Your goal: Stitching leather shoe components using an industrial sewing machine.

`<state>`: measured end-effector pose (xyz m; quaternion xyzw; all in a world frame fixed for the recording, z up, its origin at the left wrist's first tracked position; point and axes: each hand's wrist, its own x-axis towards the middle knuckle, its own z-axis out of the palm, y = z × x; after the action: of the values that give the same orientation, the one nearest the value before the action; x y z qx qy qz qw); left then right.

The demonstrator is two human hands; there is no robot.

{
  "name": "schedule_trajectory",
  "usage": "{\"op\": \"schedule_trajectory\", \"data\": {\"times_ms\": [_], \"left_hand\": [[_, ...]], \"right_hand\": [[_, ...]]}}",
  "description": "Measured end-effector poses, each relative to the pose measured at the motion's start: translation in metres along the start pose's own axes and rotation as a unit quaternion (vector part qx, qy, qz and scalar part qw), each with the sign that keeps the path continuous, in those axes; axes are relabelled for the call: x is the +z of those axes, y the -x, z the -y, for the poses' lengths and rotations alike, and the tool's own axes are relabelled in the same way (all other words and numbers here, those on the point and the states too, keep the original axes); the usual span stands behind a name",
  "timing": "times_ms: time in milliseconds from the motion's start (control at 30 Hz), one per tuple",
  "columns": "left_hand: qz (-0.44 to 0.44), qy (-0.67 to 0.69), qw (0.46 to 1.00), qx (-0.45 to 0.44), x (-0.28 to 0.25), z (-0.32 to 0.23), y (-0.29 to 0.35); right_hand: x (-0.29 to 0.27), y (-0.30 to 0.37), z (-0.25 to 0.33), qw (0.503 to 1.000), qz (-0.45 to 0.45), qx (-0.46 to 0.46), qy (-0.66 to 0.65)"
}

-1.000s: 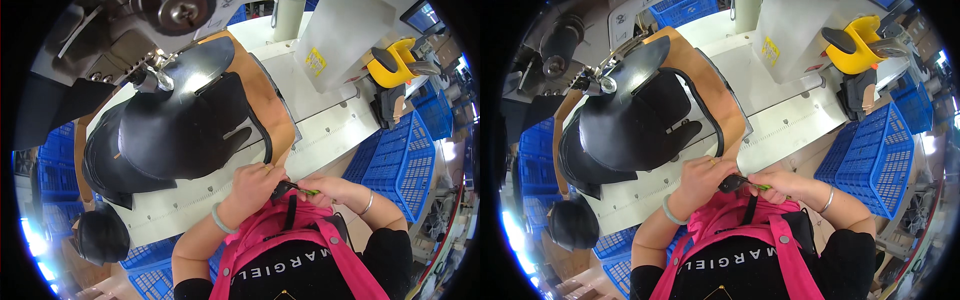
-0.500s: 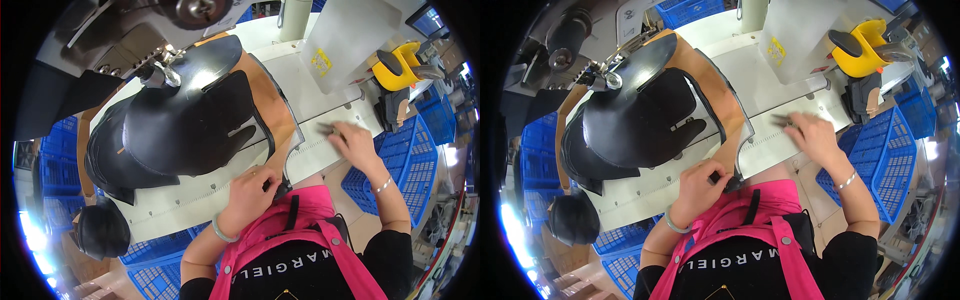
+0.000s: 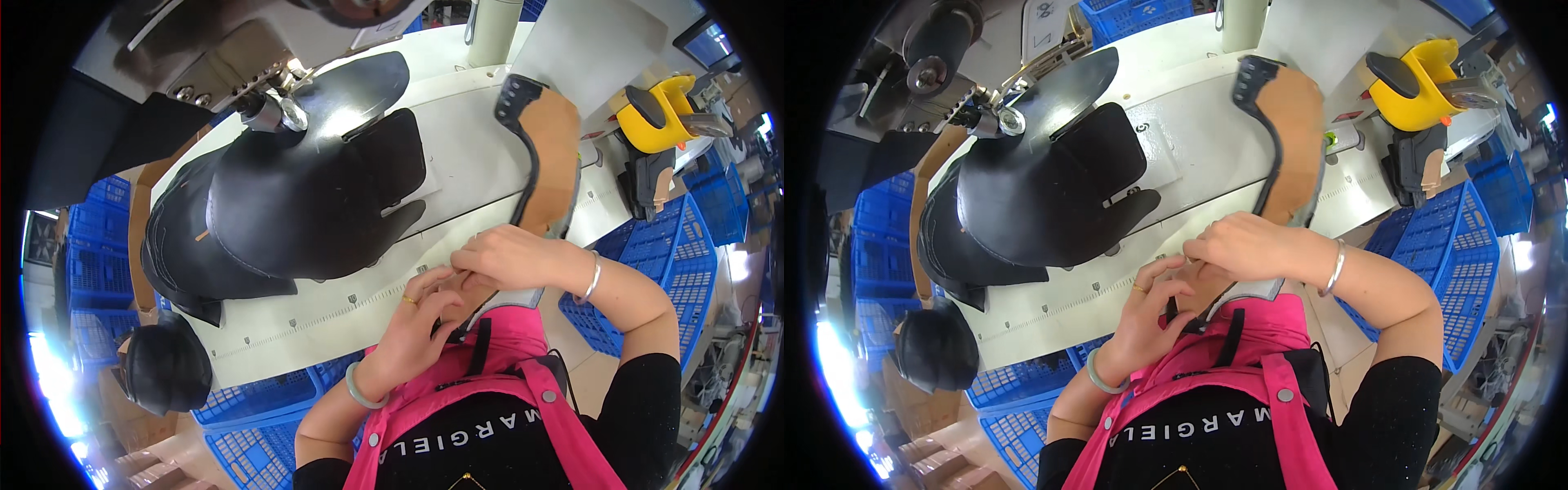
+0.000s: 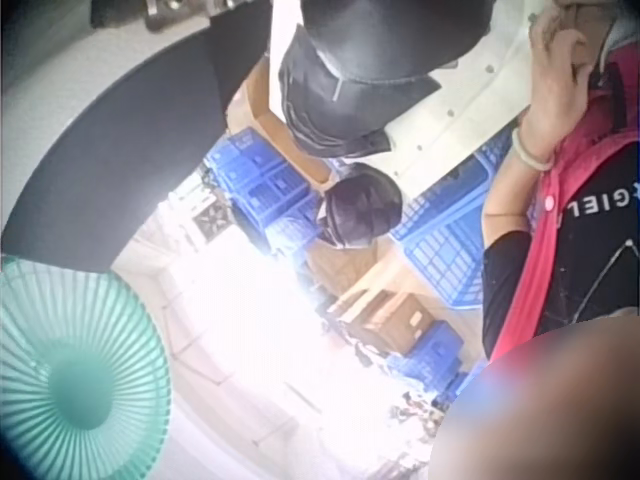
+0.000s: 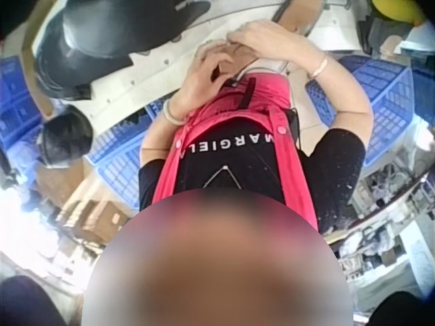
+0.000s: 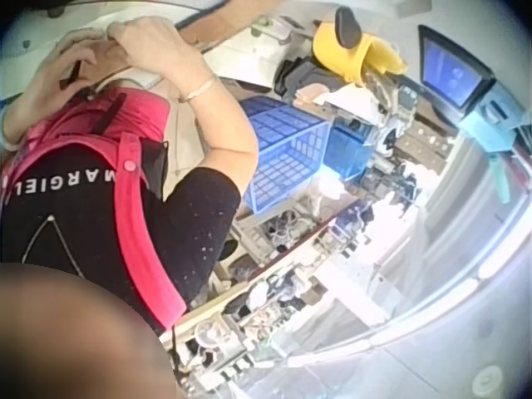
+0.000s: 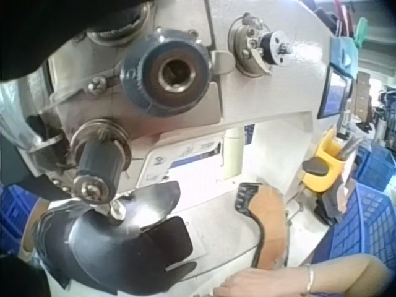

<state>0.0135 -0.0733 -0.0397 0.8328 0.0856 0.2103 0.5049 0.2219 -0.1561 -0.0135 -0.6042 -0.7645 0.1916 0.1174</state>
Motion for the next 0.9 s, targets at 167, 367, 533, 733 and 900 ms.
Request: {"op": "schedule_trajectory", "data": {"times_ms": [167, 367, 533, 733, 900], "left_hand": [[0.052, -0.244, 0.959, 0.134, -0.013, 0.005, 0.003], [0.08, -0.307, 0.935, 0.158, -0.014, 0.008, 0.011], [-0.006, -0.117, 0.993, 0.029, -0.026, 0.008, 0.003], [-0.14, 0.353, 0.918, -0.113, -0.034, -0.028, -0.025], [0.028, 0.366, 0.904, -0.22, -0.088, -0.057, -0.028]], "right_hand": [[0.01, -0.01, -0.016, 0.999, -0.011, 0.011, -0.031], [-0.005, -0.014, -0.015, 0.984, -0.132, 0.12, 0.006], [-0.035, 0.022, 0.021, 0.926, -0.372, -0.058, 0.01], [-0.003, -0.011, 0.049, 0.88, -0.421, -0.103, 0.197], [-0.025, -0.035, 0.023, 0.842, -0.477, -0.176, 0.18]]}}
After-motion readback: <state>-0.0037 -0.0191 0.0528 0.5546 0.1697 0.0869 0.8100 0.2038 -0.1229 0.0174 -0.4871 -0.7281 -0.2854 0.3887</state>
